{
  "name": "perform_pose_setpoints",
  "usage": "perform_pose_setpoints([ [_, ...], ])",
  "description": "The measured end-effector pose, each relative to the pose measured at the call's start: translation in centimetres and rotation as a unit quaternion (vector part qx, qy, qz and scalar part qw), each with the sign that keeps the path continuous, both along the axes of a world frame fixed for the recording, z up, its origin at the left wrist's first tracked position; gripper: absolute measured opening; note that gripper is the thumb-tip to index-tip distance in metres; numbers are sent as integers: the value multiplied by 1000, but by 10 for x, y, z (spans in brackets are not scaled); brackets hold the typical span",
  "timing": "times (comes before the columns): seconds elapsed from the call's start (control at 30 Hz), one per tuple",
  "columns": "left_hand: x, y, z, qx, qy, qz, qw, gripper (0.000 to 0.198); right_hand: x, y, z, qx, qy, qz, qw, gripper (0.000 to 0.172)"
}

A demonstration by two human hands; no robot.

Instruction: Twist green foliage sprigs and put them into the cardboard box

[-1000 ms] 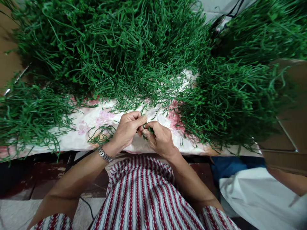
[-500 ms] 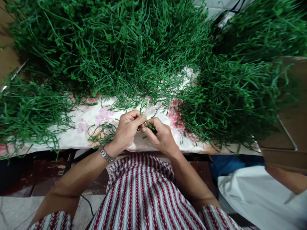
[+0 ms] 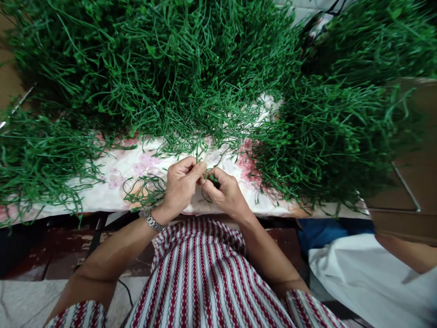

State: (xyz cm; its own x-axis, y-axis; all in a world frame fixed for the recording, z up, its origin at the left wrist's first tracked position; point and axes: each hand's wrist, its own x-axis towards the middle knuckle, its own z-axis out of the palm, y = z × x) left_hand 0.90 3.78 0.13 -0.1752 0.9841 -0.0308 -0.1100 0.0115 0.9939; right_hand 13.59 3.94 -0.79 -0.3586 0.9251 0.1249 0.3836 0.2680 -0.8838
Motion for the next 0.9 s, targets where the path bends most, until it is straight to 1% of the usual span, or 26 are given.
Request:
perform_pose_setpoints([
  [0.1,-1,1,3,4,-3,-16,1000,31,0,-2,-1,37,7,16,999,14],
  [0.2,-3,5,7,-19,-23,-42,999,31,0,-4,2,87,-12,17,996,15],
  [0.3,-3,7,8,-41,-37,-44,998,29,0,-5,5,119,-28,45,991,17],
  [0.37,-2,7,6,-46,-43,-45,997,29,0,-6,6,127,-22,52,990,16],
  [0.47,2,6,3,-45,-49,-46,997,28,-1,-11,5,144,-12,26,989,14],
  [0.57,2,10,2,-47,-52,-41,997,27,-5,-23,5,208,-26,-12,978,16],
  [0.63,-1,14,5,-46,-67,-11,997,27,-7,-31,6,275,-32,12,961,18],
  [0.7,-4,17,10,-34,-71,6,997,27,-6,-34,9,307,-33,56,950,19],
  [0.73,-5,17,13,-27,-58,-14,998,27,-4,-33,12,301,-30,66,951,19],
  [0.77,-6,17,16,-26,-43,-49,998,27,0,-30,16,285,-24,62,956,17],
  [0.83,-7,14,20,-35,-28,-106,993,26,10,-20,24,242,-8,36,970,12],
  [0.9,-8,11,21,-50,-39,-120,991,24,20,-9,30,212,2,8,977,8],
])
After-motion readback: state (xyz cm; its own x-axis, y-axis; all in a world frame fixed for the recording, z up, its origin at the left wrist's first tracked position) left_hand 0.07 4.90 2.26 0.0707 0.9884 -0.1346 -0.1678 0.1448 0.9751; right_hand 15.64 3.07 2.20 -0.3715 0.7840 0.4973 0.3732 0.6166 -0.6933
